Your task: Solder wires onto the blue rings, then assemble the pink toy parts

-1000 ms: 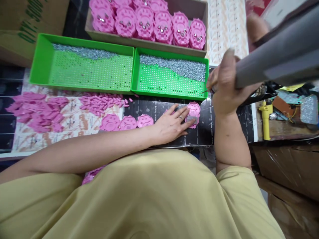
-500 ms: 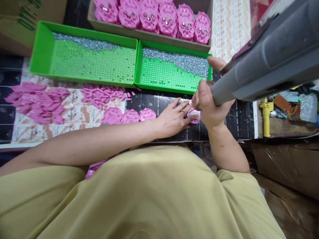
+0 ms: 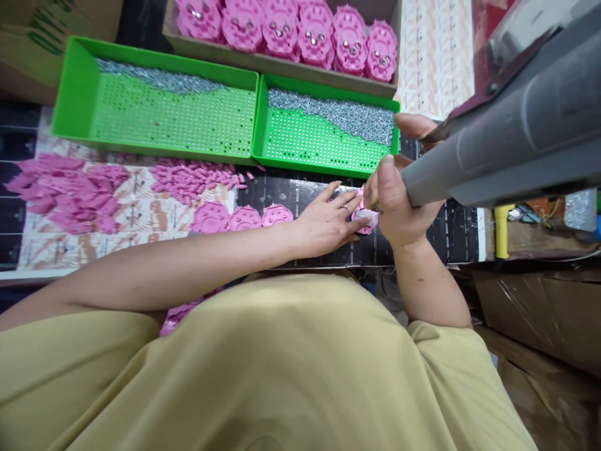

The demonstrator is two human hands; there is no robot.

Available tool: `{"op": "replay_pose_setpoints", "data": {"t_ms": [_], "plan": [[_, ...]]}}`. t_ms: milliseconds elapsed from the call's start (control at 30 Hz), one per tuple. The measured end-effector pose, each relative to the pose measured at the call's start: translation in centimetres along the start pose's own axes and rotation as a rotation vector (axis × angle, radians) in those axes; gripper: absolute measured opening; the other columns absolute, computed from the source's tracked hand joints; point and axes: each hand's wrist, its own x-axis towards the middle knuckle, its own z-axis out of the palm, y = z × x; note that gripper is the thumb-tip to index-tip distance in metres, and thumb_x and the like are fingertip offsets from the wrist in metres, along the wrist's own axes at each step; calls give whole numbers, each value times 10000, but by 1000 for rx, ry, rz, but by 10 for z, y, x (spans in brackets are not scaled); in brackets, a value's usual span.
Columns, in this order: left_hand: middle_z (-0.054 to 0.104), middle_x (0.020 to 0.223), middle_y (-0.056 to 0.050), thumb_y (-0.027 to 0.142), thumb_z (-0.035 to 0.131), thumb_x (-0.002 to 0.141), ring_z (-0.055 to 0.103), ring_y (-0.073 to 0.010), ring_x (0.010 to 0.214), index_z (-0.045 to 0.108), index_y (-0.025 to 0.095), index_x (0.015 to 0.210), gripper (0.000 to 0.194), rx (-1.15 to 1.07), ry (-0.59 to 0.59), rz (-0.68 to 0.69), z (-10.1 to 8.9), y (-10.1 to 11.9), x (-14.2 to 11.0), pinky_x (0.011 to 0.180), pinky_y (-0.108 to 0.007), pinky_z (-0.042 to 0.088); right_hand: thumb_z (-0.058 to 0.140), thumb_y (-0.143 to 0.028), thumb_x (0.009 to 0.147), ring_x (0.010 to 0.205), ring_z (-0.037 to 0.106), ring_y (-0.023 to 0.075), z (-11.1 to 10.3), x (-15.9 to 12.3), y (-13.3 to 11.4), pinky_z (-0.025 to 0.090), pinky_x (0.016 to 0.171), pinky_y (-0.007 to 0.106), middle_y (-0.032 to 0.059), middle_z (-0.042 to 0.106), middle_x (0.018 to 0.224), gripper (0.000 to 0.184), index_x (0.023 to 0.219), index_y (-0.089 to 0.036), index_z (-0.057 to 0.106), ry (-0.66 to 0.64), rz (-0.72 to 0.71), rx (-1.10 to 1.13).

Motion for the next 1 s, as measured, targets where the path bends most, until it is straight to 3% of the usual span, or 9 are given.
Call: {"op": "replay_pose_setpoints", "data": {"t_ms": [133,233,467,733,900,1000], "plan": [[710,1118,-127,253,448,1020,619,-269,1081,732,162,1011,298,-43,73,-54,-15,-6,1,888,-429,427,571,-480,949,336,350,71,5,5,-17,424,367,239,-88,358,590,234,1166,-394,554,134,-145,126],[693,1009,-136,333,541,987,615,-267,994,718,118,1021,281,-95,67,-153,-21,-11,4,764,-373,434,580,-451,949,311,314,61,8,8,-27,364,318,211,-90,311,555,181,1113,-383,615,163,-190,177],[681,909,-67,290,565,986,619,-208,948,743,161,949,222,-253,84,-157,-10,-13,5,825,-330,474,565,-432,949,316,352,58,9,7,-42,387,332,197,-84,265,538,180,1107,-393,640,142,-203,209],[686,959,-79,282,602,965,621,-232,975,711,153,994,171,-319,174,-118,-4,-13,2,819,-361,459,539,-476,968,344,405,50,0,3,-43,403,346,216,-83,378,604,223,1165,-408,620,114,-128,229],[713,1081,-102,313,582,980,629,-248,1018,699,147,1092,232,-229,129,-170,-6,-13,-2,814,-365,442,619,-454,942,320,368,51,6,6,-30,375,314,194,-105,342,536,188,1111,-372,619,153,-184,263],[711,1199,-109,273,551,993,622,-266,1113,714,152,1102,230,-104,90,-113,-7,-10,-6,866,-378,436,628,-468,938,355,420,66,9,5,-19,418,380,214,-107,360,552,223,1136,-371,595,197,-127,182]]}}
